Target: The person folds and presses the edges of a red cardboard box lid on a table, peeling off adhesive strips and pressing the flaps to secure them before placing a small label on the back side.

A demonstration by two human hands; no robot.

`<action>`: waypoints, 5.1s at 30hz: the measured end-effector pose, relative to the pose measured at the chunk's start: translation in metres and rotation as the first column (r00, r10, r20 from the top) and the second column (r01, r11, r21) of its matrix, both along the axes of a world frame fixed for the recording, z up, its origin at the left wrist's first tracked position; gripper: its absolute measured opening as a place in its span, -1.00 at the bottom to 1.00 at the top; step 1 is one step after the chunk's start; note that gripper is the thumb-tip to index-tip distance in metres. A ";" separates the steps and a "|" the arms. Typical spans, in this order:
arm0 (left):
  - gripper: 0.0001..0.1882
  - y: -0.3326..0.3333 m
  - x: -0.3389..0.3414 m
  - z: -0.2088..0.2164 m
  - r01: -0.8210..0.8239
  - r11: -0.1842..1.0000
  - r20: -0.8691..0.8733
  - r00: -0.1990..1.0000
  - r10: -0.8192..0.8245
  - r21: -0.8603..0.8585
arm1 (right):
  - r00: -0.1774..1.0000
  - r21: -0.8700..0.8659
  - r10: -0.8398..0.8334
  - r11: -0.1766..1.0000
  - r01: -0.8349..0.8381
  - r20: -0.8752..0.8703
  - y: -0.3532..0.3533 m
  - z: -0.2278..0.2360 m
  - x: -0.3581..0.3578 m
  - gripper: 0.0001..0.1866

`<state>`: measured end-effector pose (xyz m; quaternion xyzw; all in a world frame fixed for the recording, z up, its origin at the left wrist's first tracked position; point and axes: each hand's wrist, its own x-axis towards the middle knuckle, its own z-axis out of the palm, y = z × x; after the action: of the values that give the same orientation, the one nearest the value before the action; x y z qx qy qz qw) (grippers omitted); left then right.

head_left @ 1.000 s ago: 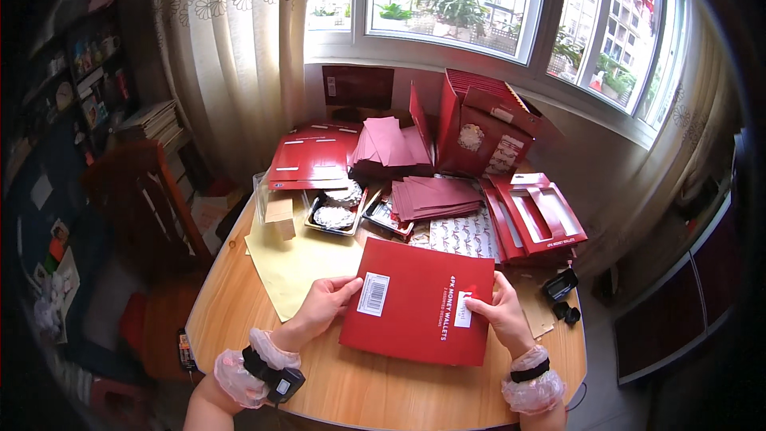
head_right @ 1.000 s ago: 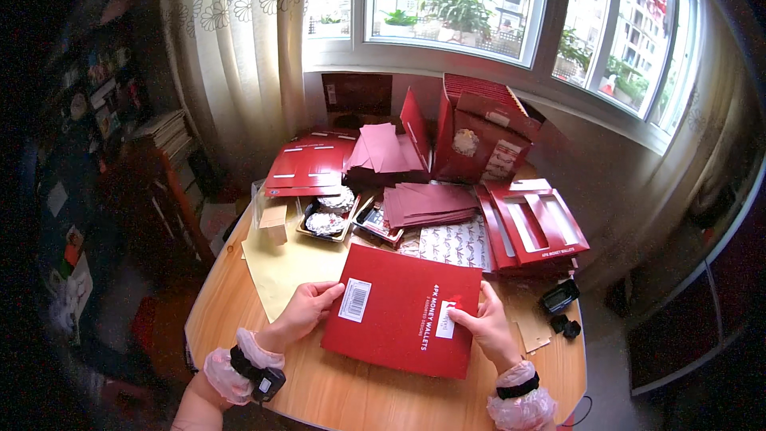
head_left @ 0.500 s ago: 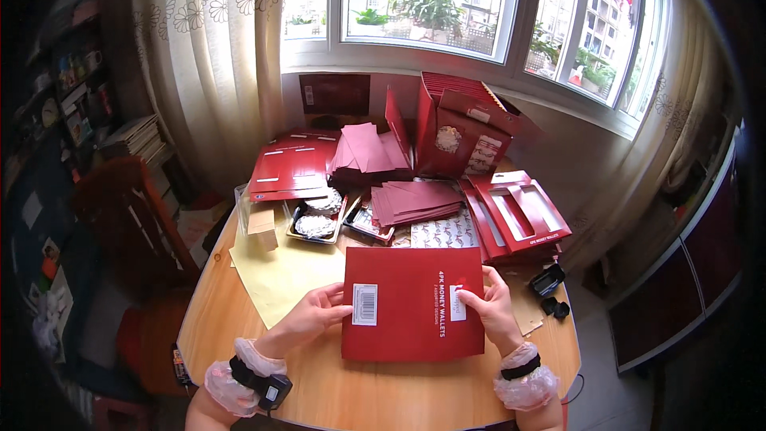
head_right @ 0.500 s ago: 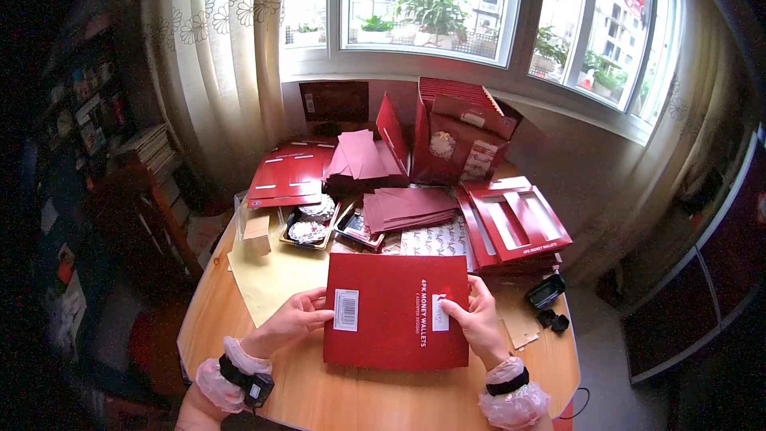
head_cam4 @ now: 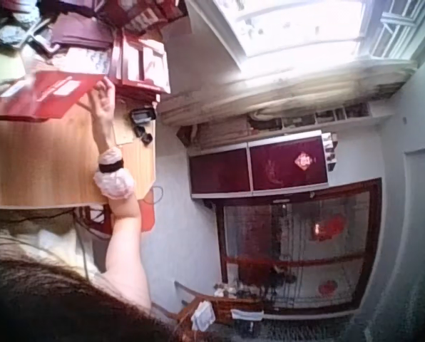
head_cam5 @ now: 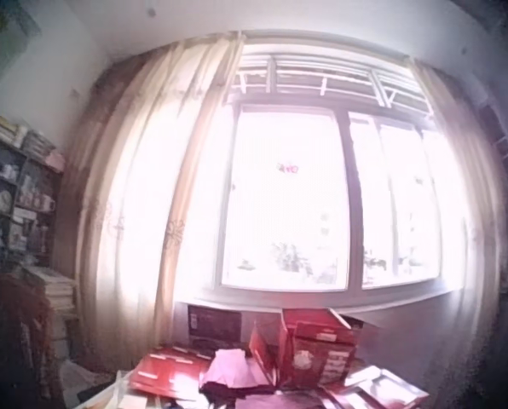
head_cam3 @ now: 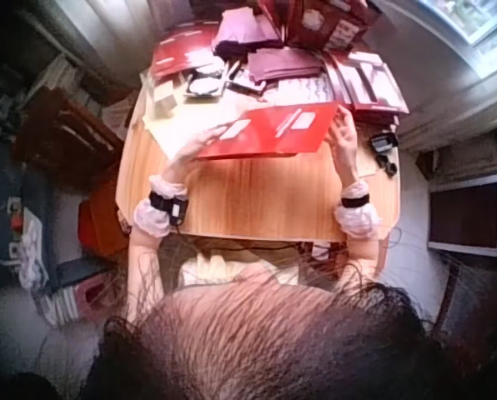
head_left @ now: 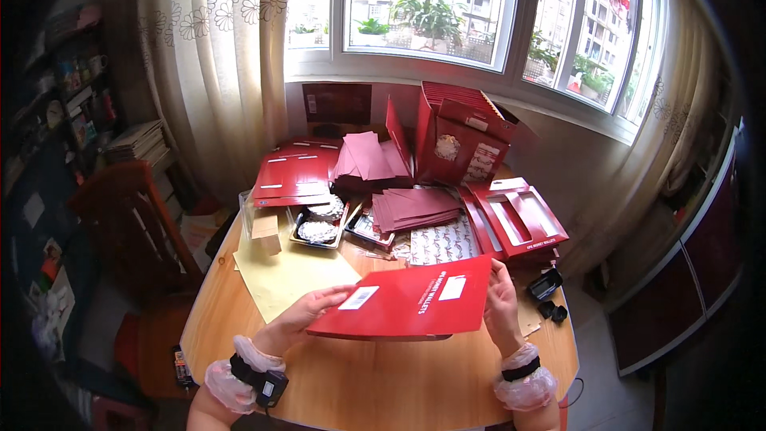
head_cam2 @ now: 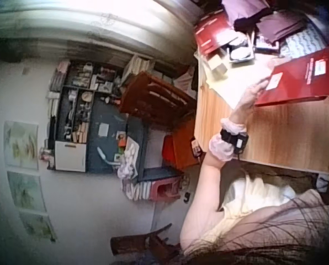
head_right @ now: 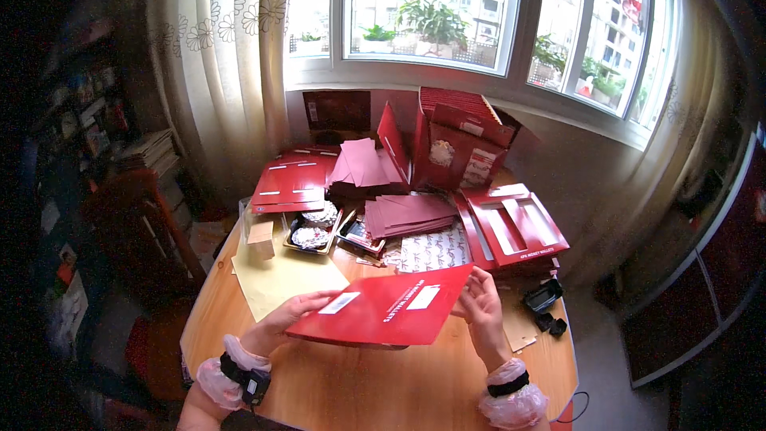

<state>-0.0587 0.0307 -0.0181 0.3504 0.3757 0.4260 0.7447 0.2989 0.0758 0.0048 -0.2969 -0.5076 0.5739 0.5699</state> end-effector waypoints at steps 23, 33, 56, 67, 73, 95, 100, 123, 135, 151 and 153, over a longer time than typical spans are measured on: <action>-0.31 -0.002 0.001 -0.005 0.157 0.980 0.205 0.970 -0.130 -0.123 | 0.993 -0.131 -0.038 0.990 0.053 0.111 -0.009 -0.005 -0.005 -0.74; -0.44 -0.009 0.021 -0.008 -0.207 0.868 -0.340 0.859 0.382 0.452 | 0.890 -0.199 0.304 0.948 -0.248 0.341 -0.016 0.000 -0.015 -0.71; -0.49 -0.003 0.017 0.003 0.047 0.935 -0.436 0.892 0.119 0.351 | 0.924 -0.299 0.318 0.921 -0.249 0.211 0.007 -0.008 -0.014 -0.51; -0.66 0.008 0.005 -0.015 -0.348 0.919 -0.101 0.923 0.371 0.187 | 0.907 -0.315 0.355 0.908 -0.275 0.229 -0.011 -0.032 -0.018 -0.68; -0.76 0.008 0.010 -0.024 -0.383 0.916 -0.061 0.918 0.392 0.123 | 0.896 -0.416 0.410 0.854 -0.312 0.169 -0.013 -0.018 -0.017 -0.68; -0.59 -0.003 -0.001 -0.027 0.165 0.958 0.388 0.920 -0.063 -0.235 | 0.845 -0.416 0.345 0.894 -0.165 0.408 -0.009 -0.017 -0.002 -0.65; -0.55 -0.001 0.004 -0.021 0.231 0.935 0.466 0.881 -0.084 -0.270 | 0.538 0.037 -0.023 0.999 -0.015 0.842 -0.016 -0.004 -0.010 -0.74; -0.41 -0.018 0.016 0.005 0.161 0.925 0.273 0.960 -0.065 -0.345 | 0.310 0.542 -0.445 0.701 -0.464 0.840 -0.055 0.009 -0.065 -0.20; -0.50 -0.024 0.026 0.001 0.261 0.936 0.373 0.914 -0.160 -0.237 | 0.286 0.583 -0.511 0.652 -0.485 0.810 -0.054 0.006 -0.065 -0.24; -0.48 -0.026 0.028 -0.003 0.205 0.950 0.253 0.957 -0.144 -0.235 | 0.247 0.580 -0.548 0.595 -0.556 0.799 -0.058 0.012 -0.074 -0.35; -0.44 -0.023 0.027 -0.008 0.195 0.938 0.231 0.964 -0.129 -0.288 | 0.245 0.571 -0.541 0.593 -0.568 0.805 -0.058 0.010 -0.074 -0.36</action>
<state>-0.0317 0.0076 -0.0264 0.2131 0.3270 0.3335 0.8582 0.2247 0.0180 0.0150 -0.2825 -0.9406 -0.0342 0.1850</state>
